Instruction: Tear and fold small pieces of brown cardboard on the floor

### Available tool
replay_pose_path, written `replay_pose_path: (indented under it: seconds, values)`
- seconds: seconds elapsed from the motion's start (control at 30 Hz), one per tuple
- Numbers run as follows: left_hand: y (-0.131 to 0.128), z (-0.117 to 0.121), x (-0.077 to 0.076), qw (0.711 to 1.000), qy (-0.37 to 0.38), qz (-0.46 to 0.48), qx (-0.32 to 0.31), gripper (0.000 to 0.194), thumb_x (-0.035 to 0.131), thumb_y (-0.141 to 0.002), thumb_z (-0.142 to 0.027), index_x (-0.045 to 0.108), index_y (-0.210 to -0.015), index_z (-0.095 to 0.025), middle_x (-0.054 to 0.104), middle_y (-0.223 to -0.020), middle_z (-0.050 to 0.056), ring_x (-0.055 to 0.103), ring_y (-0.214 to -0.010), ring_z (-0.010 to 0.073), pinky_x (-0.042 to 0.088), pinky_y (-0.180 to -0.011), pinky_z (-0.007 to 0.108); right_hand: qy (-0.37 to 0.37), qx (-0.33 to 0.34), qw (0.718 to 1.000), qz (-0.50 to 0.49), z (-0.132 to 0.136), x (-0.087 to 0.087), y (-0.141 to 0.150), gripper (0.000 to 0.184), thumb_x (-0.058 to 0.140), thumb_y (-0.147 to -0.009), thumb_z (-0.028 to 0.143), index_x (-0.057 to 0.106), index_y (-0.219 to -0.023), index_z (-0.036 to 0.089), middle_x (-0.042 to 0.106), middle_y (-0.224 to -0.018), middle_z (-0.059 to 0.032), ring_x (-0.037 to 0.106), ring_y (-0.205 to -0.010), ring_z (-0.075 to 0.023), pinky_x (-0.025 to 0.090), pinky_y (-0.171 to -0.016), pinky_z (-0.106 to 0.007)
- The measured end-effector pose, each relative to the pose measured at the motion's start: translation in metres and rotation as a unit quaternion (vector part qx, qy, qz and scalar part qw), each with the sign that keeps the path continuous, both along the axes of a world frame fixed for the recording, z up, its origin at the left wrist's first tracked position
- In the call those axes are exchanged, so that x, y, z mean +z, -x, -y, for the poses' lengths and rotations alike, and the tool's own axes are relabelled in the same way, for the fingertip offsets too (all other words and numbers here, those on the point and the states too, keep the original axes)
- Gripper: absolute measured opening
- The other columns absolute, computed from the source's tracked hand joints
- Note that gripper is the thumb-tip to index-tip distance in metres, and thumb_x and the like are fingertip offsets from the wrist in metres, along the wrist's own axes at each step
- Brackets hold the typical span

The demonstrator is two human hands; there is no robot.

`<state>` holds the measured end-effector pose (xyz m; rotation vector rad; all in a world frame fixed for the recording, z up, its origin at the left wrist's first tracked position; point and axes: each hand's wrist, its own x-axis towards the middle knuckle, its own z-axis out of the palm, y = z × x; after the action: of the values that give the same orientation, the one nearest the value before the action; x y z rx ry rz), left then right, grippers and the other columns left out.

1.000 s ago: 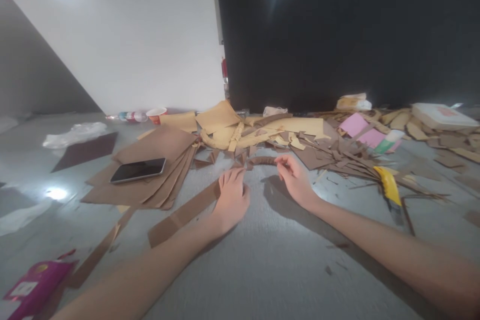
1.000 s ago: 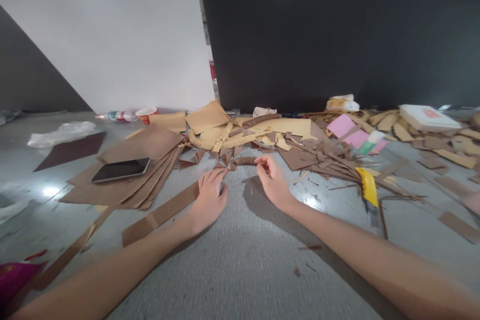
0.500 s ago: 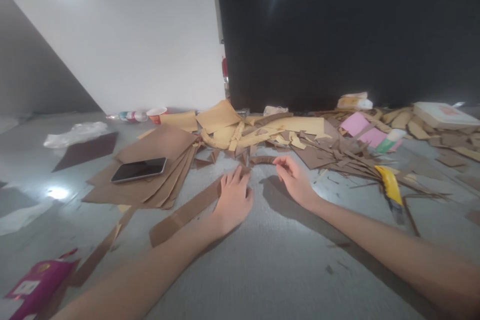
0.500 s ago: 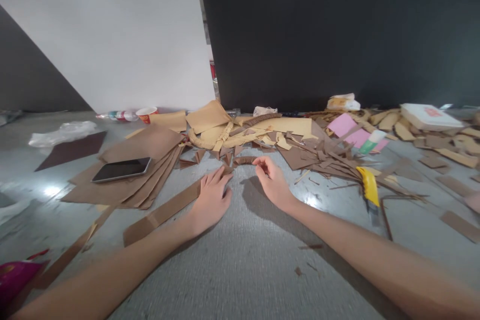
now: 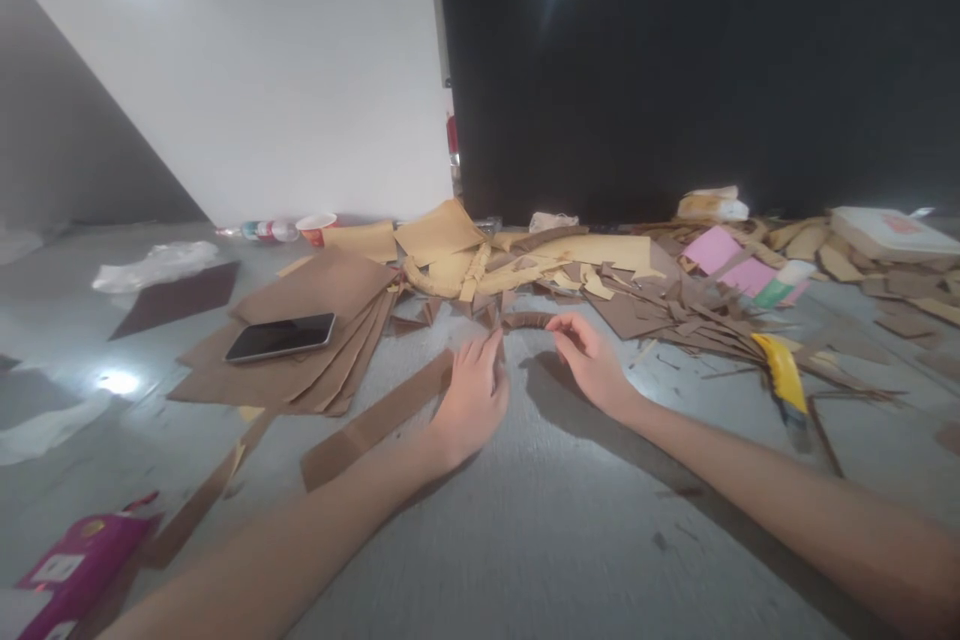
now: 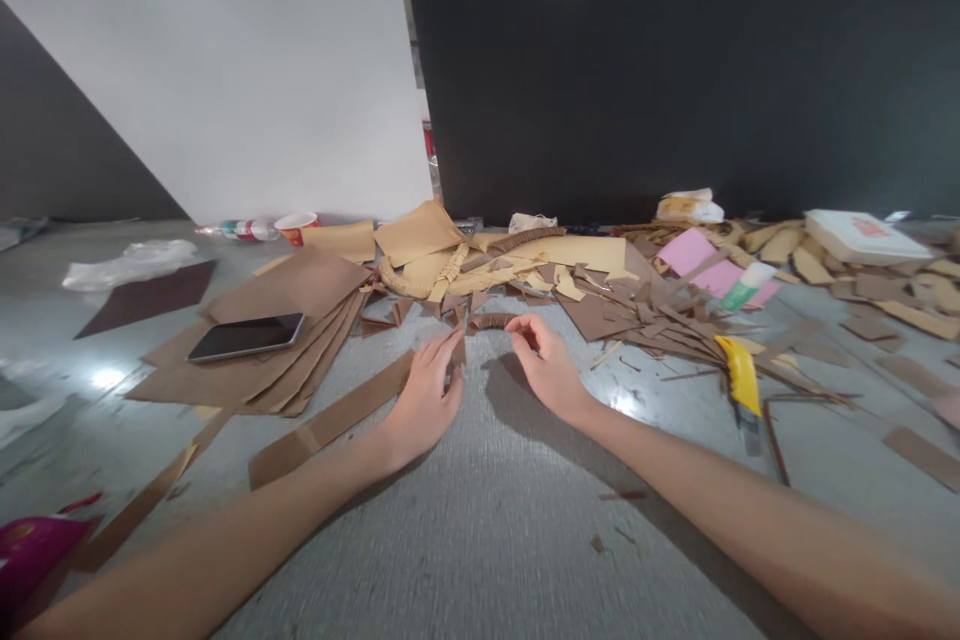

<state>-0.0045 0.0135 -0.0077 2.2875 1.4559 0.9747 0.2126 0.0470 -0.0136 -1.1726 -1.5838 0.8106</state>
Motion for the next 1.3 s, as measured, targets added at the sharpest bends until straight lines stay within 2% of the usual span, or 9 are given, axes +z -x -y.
replay_pose_path:
  seconds: [0.1,0.2,0.33,0.5,0.6,0.7,0.87,1.1,1.3]
  values:
    - [0.0,0.002,0.004,0.994,-0.017,0.078,-0.073,0.05,0.042,-0.1,-0.009,0.051,-0.147,-0.022,0.061,-0.143,0.012,0.055,-0.136,0.0243,0.044,-0.116,0.045,-0.011,0.009,1.0,0.012,-0.001,0.0,-0.001,0.018,0.051,-0.1,0.037,0.06,-0.106,0.023,0.066,-0.093,-0.0037,0.061,-0.079,-0.0206,0.048,-0.073,-0.034]
    - [0.001,0.004,0.007,0.989,-0.009,0.106,-0.104,0.05,0.042,-0.099,-0.007,0.056,-0.144,-0.024,0.063,-0.143,0.01,0.058,-0.134,0.0221,0.046,-0.114,0.041,-0.024,0.042,0.998,0.03,-0.001,-0.002,0.0,0.017,0.053,-0.099,0.033,0.058,-0.113,0.024,0.066,-0.099,-0.0045,0.062,-0.084,-0.02,0.05,-0.076,-0.034]
    - [0.002,0.003,0.008,0.985,-0.011,0.141,-0.099,0.048,0.043,-0.097,-0.005,0.063,-0.137,-0.023,0.07,-0.134,0.01,0.065,-0.126,0.0214,0.051,-0.109,0.039,-0.053,0.12,0.99,0.047,0.002,-0.004,0.005,0.033,0.055,-0.097,0.024,0.05,-0.129,0.025,0.067,-0.117,-0.0078,0.064,-0.087,-0.0183,0.054,-0.083,-0.036]
    - [0.004,-0.002,0.006,0.979,0.034,0.196,-0.05,0.035,0.057,-0.095,-0.013,0.072,-0.124,-0.024,0.076,-0.125,0.006,0.073,-0.109,0.0215,0.059,-0.095,0.036,-0.077,0.192,0.974,0.087,0.01,-0.005,0.007,0.046,0.056,-0.1,0.024,0.043,-0.144,0.028,0.065,-0.133,-0.0112,0.068,-0.091,-0.0186,0.058,-0.085,-0.038]
    - [0.003,-0.003,0.007,0.972,0.058,0.223,-0.038,0.023,0.062,-0.099,-0.027,0.075,-0.118,-0.024,0.079,-0.118,0.006,0.076,-0.101,0.0222,0.06,-0.09,0.035,-0.101,0.19,0.971,0.106,0.012,-0.006,0.005,0.047,0.058,-0.101,0.025,0.044,-0.146,0.028,0.066,-0.129,-0.0104,0.068,-0.09,-0.0184,0.059,-0.085,-0.038]
    - [0.003,-0.002,0.008,0.97,0.067,0.232,-0.04,0.024,0.063,-0.1,-0.036,0.075,-0.116,-0.024,0.079,-0.117,0.006,0.076,-0.103,0.0232,0.06,-0.091,0.036,-0.118,0.175,0.971,0.108,0.011,-0.006,0.005,0.044,0.06,-0.102,0.027,0.047,-0.144,0.028,0.067,-0.125,-0.0099,0.067,-0.086,-0.0176,0.059,-0.081,-0.036]
    - [0.003,-0.003,0.006,0.973,0.065,0.219,-0.04,0.021,0.062,-0.1,-0.034,0.076,-0.113,-0.024,0.08,-0.113,0.005,0.075,-0.101,0.0231,0.059,-0.092,0.037,-0.155,0.173,0.964,0.128,0.012,0.001,0.005,0.035,0.06,-0.104,0.034,0.055,-0.138,0.026,0.066,-0.115,-0.0088,0.065,-0.083,-0.018,0.058,-0.082,-0.036]
    - [0.004,-0.004,0.005,0.978,0.083,0.189,-0.042,0.025,0.06,-0.102,-0.039,0.078,-0.095,-0.022,0.08,-0.09,0.002,0.075,-0.084,0.0216,0.058,-0.078,0.032,-0.166,0.163,0.963,0.133,0.015,0.007,0.004,0.026,0.053,-0.108,0.036,0.07,-0.123,0.024,0.069,-0.097,-0.0071,0.067,-0.085,-0.0196,0.058,-0.075,-0.031]
    - [0.004,-0.003,0.007,0.973,0.097,0.2,-0.055,0.022,0.06,-0.102,-0.037,0.078,-0.104,-0.025,0.081,-0.101,0.002,0.076,-0.095,0.0218,0.057,-0.086,0.033,-0.142,0.149,0.974,0.093,0.021,0.009,0.005,0.026,0.053,-0.108,0.034,0.075,-0.117,0.024,0.077,-0.094,-0.005,0.073,-0.082,-0.0185,0.058,-0.072,-0.028]
